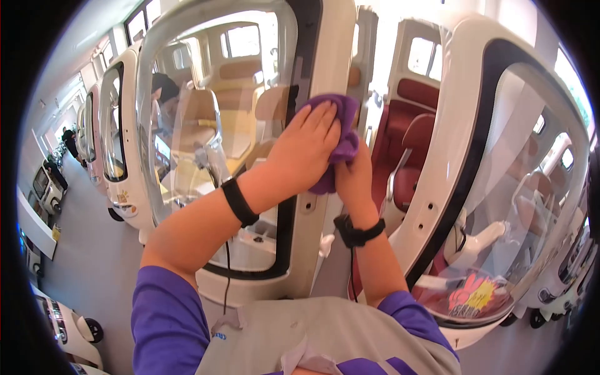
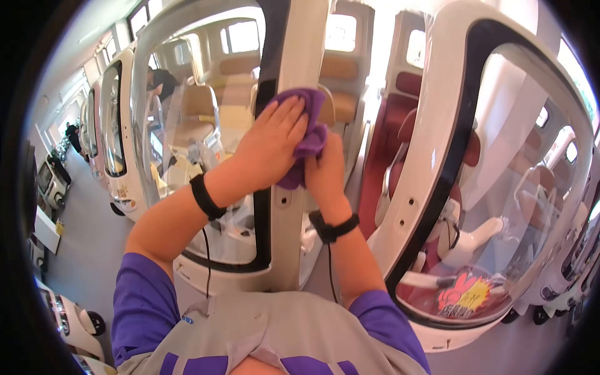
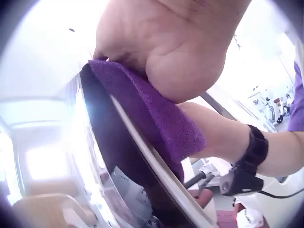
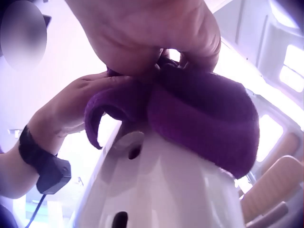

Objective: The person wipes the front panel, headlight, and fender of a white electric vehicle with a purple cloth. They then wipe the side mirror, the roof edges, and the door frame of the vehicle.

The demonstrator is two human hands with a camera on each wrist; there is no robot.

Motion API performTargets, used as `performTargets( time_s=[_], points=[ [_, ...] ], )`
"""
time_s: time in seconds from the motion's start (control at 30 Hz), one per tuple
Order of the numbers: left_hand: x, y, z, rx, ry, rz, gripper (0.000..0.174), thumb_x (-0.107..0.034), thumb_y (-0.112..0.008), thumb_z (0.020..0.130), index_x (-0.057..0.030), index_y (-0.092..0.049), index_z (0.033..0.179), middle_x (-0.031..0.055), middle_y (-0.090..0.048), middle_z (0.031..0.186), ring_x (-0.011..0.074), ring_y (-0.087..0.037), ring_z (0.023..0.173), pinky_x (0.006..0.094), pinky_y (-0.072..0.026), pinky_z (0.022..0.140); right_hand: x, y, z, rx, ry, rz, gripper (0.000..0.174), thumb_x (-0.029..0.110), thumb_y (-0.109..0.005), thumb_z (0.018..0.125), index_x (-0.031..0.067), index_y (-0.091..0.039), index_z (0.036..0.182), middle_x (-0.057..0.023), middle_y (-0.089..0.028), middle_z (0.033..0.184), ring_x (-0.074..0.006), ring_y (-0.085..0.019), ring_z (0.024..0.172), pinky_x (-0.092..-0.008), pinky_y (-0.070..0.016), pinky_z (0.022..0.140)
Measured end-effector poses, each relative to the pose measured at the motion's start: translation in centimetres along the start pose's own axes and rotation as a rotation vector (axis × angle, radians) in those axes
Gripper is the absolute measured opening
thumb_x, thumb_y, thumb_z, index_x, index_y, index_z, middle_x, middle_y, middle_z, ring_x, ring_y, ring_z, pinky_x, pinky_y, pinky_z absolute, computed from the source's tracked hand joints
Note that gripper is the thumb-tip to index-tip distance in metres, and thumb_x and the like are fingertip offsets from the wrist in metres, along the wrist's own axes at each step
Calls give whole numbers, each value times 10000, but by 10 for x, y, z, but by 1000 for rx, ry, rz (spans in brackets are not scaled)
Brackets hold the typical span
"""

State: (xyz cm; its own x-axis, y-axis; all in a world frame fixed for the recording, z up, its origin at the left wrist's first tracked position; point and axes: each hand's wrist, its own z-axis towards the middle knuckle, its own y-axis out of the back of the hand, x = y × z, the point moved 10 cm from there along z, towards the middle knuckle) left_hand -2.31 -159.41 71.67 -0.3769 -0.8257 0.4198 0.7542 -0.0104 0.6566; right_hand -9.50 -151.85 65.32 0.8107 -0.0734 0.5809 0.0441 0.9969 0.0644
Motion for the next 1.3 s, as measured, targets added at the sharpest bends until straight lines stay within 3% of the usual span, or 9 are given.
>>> performTargets(
  time_s=[0.1,0.2,0.37,0.63,0.77,0.93,1.07,1.23,1.3],
  points=[
    [-10,-4,-19,76,-27,-18,548,-154,-568,806,92,-497,1290,267,-484,1392,398,-416,1352,499,-288,1144,16,-6,-37,29,138,-219,350,-31,-551,860,-14,-539,1209,-201,-553,1110,-359,-544,1040,-395,-447,886],
    [-6,1,-28,116,-103,-34,543,-154,-560,812,105,-494,1284,272,-493,1379,402,-418,1349,510,-289,1142,24,-15,-51,76,61,-58,441,-38,-551,816,-20,-508,1255,-238,-538,1101,-414,-518,1049,-458,-425,935],
    [31,14,41,6,-123,53,485,-170,-556,824,78,-532,1240,253,-508,1372,386,-428,1346,503,-304,1135,23,-4,45,-85,223,-126,414,14,-503,892,-16,-497,1305,-260,-549,1229,-432,-529,1163,-448,-435,972],
    [91,15,138,-204,-22,245,372,-162,-555,852,6,-583,1183,207,-542,1345,364,-467,1313,471,-354,1107,24,-3,179,-29,129,-311,417,43,-532,865,21,-534,1281,-287,-579,1136,-471,-592,997,-512,-490,838],
    [57,13,83,-92,-14,90,389,-106,-527,832,40,-571,1190,239,-518,1371,374,-455,1316,455,-329,1122,32,-9,100,36,122,-374,439,44,-567,847,6,-515,1281,-284,-563,1161,-478,-581,1020,-491,-502,846],
    [-28,-9,-65,96,145,-48,481,-86,-537,769,77,-536,1221,270,-512,1357,412,-444,1319,483,-300,1138,29,-32,-84,184,149,-390,554,37,-631,801,-32,-432,1313,-273,-511,1241,-465,-552,1093,-464,-498,871],
    [-97,-53,-153,316,127,-140,497,-115,-525,795,82,-522,1251,243,-510,1376,367,-458,1323,473,-325,1124,-11,-35,-198,431,-183,-59,615,72,-684,793,-22,-415,1338,-257,-498,1307,-427,-526,1177,-439,-466,943],
    [-106,-61,-180,247,147,-269,484,-165,-519,827,75,-545,1246,218,-517,1385,339,-489,1289,456,-365,1095,-32,-37,-228,446,-254,36,564,68,-680,828,-15,-436,1329,-229,-517,1313,-374,-550,1164,-408,-455,965],
    [-96,-57,-172,188,216,-238,472,-160,-519,831,65,-553,1245,202,-520,1388,327,-489,1295,448,-365,1095,-54,-40,-221,317,-498,411,595,70,-700,811,-14,-432,1336,-204,-539,1288,-338,-566,1151,-398,-459,965]
  ],
)
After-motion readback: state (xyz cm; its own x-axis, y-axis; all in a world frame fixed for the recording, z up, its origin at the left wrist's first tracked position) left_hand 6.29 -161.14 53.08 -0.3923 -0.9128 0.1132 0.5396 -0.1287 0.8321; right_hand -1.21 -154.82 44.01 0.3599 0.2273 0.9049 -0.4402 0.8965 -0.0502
